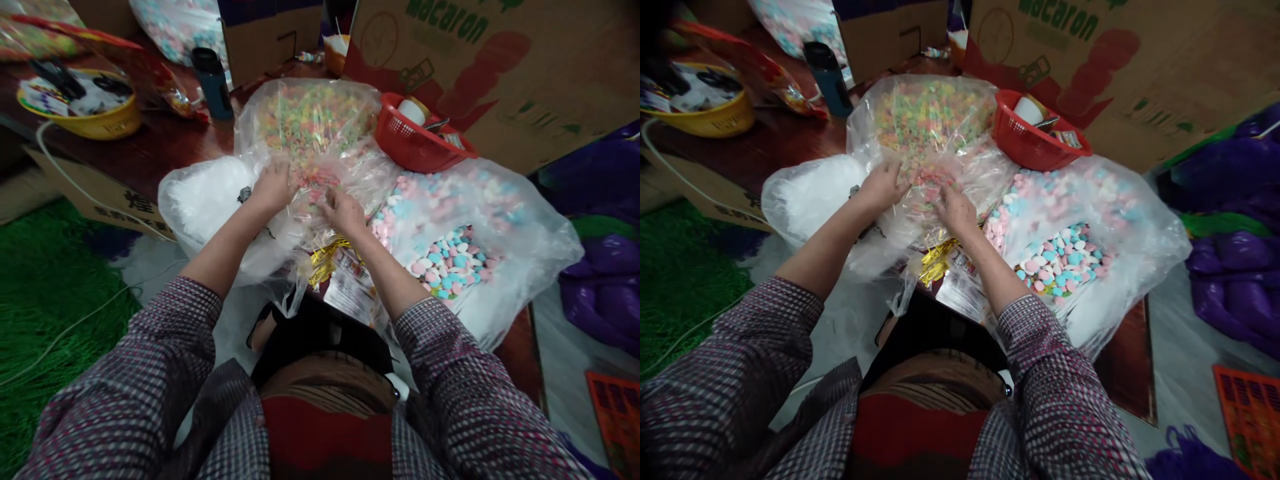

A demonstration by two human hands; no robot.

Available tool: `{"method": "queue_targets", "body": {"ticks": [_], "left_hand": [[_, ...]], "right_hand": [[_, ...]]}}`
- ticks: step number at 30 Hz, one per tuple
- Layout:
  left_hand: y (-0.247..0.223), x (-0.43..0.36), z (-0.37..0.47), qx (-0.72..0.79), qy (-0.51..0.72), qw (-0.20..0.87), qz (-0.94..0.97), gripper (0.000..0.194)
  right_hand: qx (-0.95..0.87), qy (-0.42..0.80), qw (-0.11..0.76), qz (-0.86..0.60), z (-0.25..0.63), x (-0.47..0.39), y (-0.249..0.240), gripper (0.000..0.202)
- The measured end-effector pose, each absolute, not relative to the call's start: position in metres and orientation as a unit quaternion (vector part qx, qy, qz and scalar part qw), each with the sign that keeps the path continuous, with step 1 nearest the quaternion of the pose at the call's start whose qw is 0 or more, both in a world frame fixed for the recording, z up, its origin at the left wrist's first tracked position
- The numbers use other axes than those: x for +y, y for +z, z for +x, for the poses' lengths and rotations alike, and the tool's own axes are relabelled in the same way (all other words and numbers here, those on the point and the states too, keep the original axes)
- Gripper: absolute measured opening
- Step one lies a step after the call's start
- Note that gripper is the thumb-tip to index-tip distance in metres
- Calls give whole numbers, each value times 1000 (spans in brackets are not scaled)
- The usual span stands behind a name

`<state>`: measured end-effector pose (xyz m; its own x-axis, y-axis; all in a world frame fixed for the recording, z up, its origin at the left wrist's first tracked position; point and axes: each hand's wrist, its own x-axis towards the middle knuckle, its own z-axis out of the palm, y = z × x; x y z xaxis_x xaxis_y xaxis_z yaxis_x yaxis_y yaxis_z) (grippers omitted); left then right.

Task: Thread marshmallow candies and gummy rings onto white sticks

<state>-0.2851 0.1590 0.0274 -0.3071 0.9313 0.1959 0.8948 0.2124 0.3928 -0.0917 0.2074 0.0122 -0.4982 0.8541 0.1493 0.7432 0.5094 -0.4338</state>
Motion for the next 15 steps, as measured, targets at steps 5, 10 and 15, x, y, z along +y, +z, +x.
{"method": "queue_targets", "body": {"ticks": [5,10,15], "left_hand": [[16,154,-297,767,287,52,571,63],[45,144,-290,796,191,100,565,61],[75,129,-262,786,35,79,612,47]], "right_hand": [[-783,275,301,-469,-74,215,7,21],[-834,263,276,-400,-38,204,13,12],[-926,143,101,-335,-24,189,18,15]]}}
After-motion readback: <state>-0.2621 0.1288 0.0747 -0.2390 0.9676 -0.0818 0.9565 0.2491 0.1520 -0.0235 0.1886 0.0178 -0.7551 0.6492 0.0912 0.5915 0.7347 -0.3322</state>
